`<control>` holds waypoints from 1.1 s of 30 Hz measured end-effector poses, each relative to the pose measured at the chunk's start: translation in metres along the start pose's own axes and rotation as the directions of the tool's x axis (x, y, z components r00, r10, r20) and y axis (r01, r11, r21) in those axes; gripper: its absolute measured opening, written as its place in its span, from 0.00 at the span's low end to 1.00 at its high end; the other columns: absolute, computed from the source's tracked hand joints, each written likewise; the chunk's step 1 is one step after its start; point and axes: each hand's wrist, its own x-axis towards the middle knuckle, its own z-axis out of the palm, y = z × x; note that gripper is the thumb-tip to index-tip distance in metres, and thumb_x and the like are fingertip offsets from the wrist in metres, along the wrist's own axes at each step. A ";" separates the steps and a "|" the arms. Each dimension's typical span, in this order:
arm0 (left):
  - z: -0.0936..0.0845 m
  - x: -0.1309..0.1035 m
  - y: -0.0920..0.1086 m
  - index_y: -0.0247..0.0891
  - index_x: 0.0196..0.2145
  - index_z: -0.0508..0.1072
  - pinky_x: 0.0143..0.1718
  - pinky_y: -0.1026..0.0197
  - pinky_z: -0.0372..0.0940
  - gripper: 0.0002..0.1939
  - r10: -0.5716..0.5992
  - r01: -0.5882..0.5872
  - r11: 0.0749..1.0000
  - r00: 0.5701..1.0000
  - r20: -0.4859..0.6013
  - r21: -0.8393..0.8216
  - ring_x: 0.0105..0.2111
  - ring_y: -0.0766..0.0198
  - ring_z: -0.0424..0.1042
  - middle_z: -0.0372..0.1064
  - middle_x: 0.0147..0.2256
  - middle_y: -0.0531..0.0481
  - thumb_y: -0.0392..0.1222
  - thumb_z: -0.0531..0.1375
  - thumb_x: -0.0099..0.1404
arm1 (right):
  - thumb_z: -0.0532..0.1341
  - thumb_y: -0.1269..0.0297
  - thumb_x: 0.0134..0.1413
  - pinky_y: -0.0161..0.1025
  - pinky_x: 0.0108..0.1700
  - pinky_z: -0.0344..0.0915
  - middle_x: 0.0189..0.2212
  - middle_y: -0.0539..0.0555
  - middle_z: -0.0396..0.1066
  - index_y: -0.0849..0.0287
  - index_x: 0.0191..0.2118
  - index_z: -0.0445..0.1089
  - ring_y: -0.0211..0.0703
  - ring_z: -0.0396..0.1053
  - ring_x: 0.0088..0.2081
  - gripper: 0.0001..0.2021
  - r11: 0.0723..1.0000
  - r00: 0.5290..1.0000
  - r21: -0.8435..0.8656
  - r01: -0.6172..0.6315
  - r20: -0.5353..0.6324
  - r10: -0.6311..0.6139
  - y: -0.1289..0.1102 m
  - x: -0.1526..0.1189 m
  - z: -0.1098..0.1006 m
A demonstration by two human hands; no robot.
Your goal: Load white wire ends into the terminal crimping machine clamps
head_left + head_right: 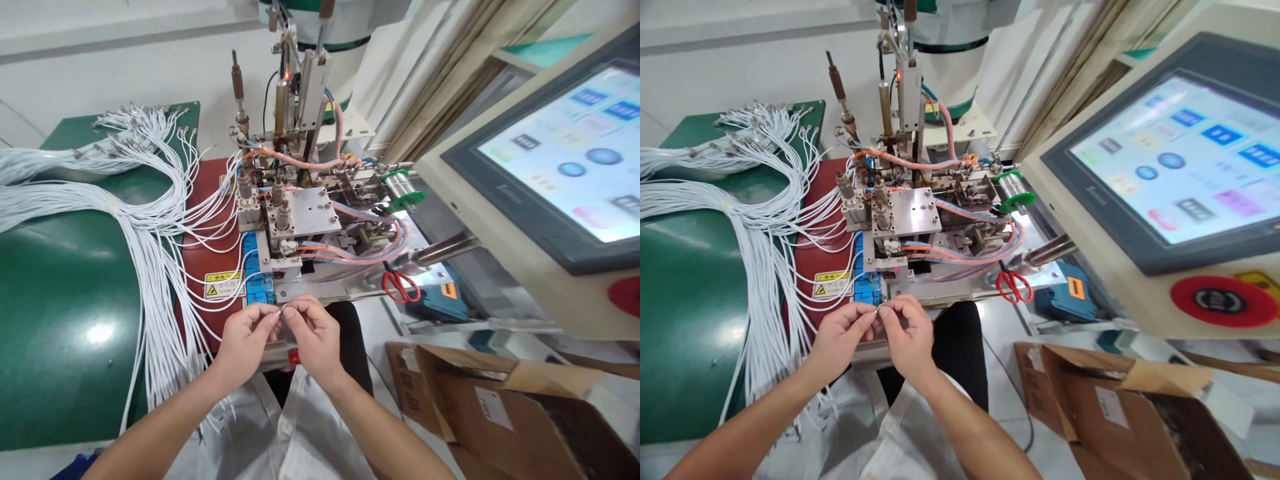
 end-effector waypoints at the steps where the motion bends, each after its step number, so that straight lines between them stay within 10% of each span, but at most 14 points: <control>1: 0.001 0.000 0.000 0.33 0.30 0.71 0.25 0.68 0.60 0.09 -0.010 0.010 1.000 1.000 -0.002 -0.028 0.22 0.70 0.62 0.66 0.24 0.53 0.43 0.57 0.58 | 0.58 0.69 0.51 0.36 0.32 0.62 0.25 0.50 0.63 0.59 0.25 0.67 0.37 0.63 0.29 0.06 0.999 0.999 0.040 -0.035 0.003 0.035 0.001 -0.001 0.001; 14: 0.005 -0.001 -0.002 0.34 0.31 0.71 0.29 0.67 0.65 0.10 -0.035 0.028 0.991 0.998 -0.051 -0.128 0.26 0.69 0.67 0.70 0.27 0.52 0.44 0.58 0.57 | 0.57 0.71 0.50 0.37 0.32 0.62 0.25 0.51 0.63 0.58 0.25 0.66 0.39 0.64 0.29 0.05 0.997 0.997 -0.060 0.053 -0.049 -0.056 0.003 -0.001 0.005; 27: -0.006 0.000 -0.002 0.39 0.30 0.75 0.32 0.65 0.63 0.08 0.225 -0.221 0.892 0.974 0.038 0.395 0.28 0.65 0.69 0.73 0.28 0.51 0.38 0.56 0.58 | 0.57 0.72 0.47 0.35 0.29 0.59 0.23 0.49 0.62 0.58 0.23 0.64 0.37 0.61 0.27 0.06 0.959 0.900 -0.200 0.199 0.424 -0.098 -0.012 0.029 -0.023; 33: -0.001 0.001 -0.008 0.35 0.30 0.68 0.23 0.68 0.61 0.08 0.080 -0.072 0.992 0.994 -0.074 0.101 0.19 0.70 0.66 0.65 0.19 0.56 0.43 0.56 0.59 | 0.57 0.68 0.50 0.34 0.25 0.57 0.20 0.49 0.62 0.59 0.19 0.65 0.36 0.60 0.23 0.10 0.997 0.987 -0.053 -0.049 0.149 0.056 -0.005 0.013 -0.004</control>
